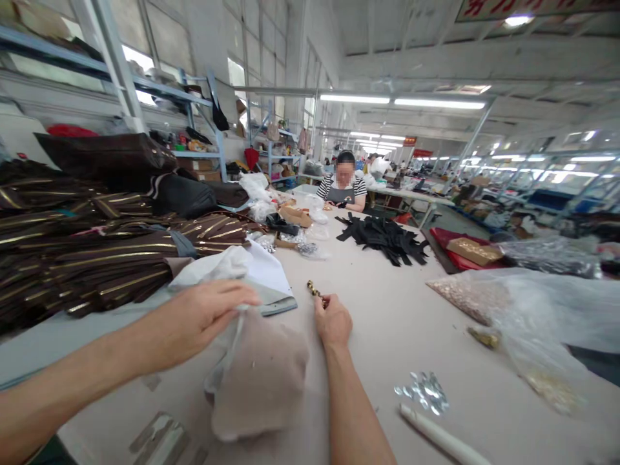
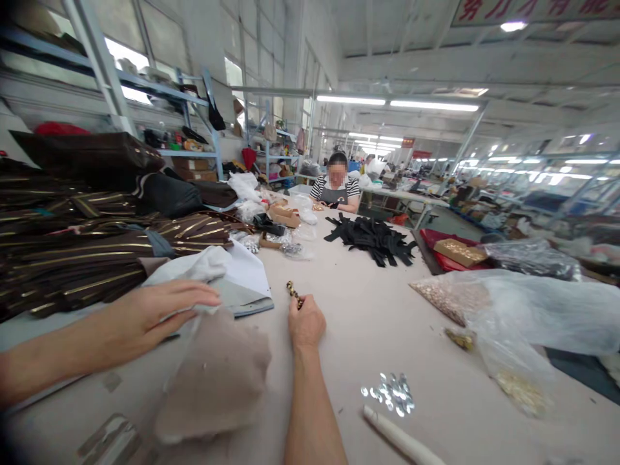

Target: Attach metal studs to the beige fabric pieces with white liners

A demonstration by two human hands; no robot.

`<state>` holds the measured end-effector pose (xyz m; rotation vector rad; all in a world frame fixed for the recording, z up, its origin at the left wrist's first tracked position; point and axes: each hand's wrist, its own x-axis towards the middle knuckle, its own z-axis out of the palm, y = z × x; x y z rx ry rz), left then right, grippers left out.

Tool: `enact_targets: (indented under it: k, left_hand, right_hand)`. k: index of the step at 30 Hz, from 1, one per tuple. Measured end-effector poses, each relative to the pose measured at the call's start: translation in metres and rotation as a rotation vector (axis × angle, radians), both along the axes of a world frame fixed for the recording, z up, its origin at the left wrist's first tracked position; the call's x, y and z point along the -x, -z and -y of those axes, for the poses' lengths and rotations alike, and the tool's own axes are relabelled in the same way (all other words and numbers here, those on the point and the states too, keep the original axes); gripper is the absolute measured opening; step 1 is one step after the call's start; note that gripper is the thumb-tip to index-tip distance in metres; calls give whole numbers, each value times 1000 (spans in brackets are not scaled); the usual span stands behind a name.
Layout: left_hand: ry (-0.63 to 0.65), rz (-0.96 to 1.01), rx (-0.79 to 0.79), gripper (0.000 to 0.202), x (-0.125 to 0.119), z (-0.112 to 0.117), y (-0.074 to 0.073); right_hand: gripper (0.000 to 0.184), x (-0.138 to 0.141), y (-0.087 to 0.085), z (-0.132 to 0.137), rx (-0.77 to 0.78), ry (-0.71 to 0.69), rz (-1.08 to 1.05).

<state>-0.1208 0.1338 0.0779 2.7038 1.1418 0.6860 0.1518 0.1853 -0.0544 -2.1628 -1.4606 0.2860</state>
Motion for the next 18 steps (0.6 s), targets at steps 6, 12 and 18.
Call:
enact_targets:
  k: [6,12,18]
  left_hand:
    - [-91,80,235,34,-26,7,30]
    - [-104,-26,191,42,-100,-88,63]
    - [100,-235,172,62,-134,-176,101]
  right_hand:
    - [24,3,1,4,-27,-45,12]
    - [26,4,2,3,-60,-84,68]
    - [21,1,10,-4,-69,-78,98]
